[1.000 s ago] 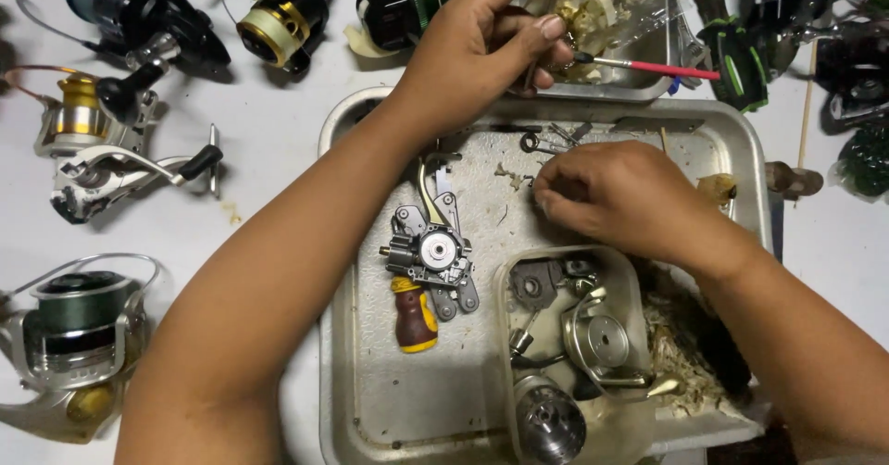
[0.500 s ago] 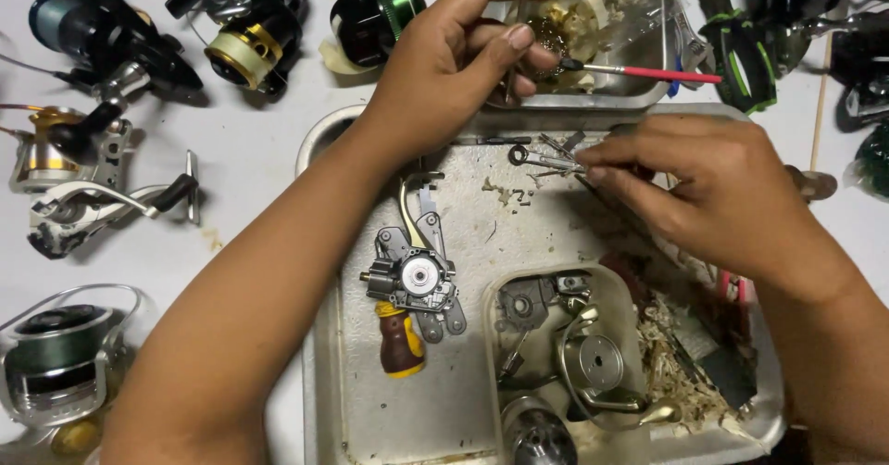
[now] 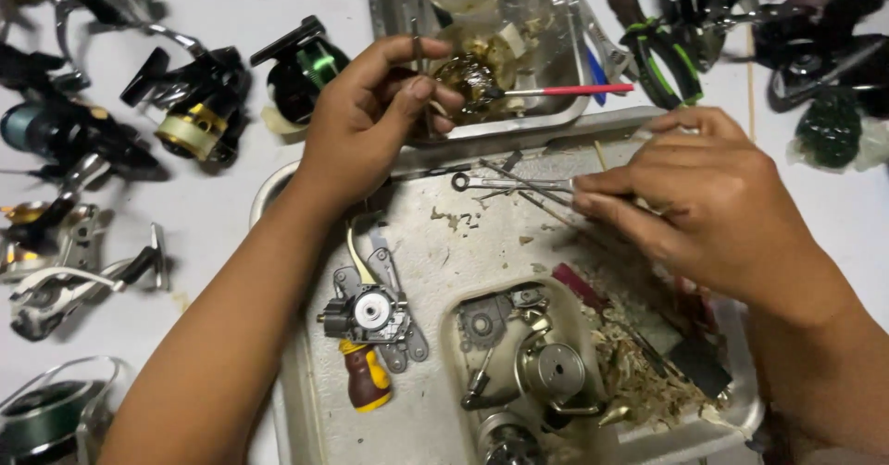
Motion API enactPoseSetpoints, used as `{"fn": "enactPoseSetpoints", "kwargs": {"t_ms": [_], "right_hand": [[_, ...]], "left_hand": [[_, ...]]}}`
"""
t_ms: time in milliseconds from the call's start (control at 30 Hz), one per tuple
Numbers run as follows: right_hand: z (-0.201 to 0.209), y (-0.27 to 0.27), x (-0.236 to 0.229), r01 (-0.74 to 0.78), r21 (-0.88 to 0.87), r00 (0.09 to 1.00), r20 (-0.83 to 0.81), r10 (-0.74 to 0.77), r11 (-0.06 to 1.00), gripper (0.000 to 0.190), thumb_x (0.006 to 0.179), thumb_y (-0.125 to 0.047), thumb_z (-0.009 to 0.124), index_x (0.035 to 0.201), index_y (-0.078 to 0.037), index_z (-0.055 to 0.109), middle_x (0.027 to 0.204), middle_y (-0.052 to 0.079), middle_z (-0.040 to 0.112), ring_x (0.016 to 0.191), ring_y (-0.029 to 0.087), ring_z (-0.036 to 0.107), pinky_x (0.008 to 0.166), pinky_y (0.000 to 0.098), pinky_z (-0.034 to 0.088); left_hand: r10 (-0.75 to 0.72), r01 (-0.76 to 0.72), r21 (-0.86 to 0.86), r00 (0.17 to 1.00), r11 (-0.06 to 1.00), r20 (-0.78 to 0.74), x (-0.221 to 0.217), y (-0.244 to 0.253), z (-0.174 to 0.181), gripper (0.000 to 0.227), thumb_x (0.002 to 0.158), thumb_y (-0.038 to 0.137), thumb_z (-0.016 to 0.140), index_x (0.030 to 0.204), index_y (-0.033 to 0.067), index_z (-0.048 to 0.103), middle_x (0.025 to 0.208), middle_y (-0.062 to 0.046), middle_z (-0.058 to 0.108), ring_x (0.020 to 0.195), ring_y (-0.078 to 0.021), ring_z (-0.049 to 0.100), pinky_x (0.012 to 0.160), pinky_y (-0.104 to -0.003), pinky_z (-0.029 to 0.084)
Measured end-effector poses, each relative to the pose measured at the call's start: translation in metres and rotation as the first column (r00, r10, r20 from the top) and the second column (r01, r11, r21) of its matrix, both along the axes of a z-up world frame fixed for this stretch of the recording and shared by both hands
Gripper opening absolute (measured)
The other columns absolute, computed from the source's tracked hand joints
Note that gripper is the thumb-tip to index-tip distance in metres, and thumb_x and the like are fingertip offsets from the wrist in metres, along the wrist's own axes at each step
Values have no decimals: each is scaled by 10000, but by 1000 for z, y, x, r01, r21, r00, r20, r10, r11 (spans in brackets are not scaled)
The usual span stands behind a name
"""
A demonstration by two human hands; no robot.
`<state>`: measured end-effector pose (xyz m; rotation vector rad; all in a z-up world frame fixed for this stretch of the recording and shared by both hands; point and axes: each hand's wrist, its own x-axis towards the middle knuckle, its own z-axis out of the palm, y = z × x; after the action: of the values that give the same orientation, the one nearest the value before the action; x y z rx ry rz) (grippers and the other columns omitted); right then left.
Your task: Assembling and repairing fishing reel components using various hand tools like screwdrivers and pliers.
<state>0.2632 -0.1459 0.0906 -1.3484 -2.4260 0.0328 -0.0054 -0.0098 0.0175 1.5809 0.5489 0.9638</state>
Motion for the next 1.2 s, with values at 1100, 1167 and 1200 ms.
{"fn": "enactPoseSetpoints", "kwargs": {"t_ms": [1100,1167,1200], "right_hand": [[7,6,-53,-33,-116,852,-522,-33,993,132,932,-85,760,1043,-16,781,1026,116,782,943,217,753,843,314,595],[4,4,-50,-30,-129,866,-499,-39,991,164,937,-97,763,1080,-20,784,925,92,728,823,183,680,722,300,532],[2,4,-48,-19,-144,878,-476,-53,989,196,942,-108,766,1117,-23,787,823,68,674,703,149,608,601,286,468]], "left_hand": [[206,-189,135,970,973,-125,28,-90,75,102,961,146,709,1030,73,698,997,-31,747,890,-110,725,846,-238,626],[194,-167,154,964,974,-184,19,-89,75,266,952,203,708,1187,96,644,1148,-52,734,1011,-148,729,872,-262,629],[174,-136,168,955,976,-242,14,-88,75,440,944,260,707,1344,120,591,1298,-73,721,1133,-186,733,899,-285,633]]}}
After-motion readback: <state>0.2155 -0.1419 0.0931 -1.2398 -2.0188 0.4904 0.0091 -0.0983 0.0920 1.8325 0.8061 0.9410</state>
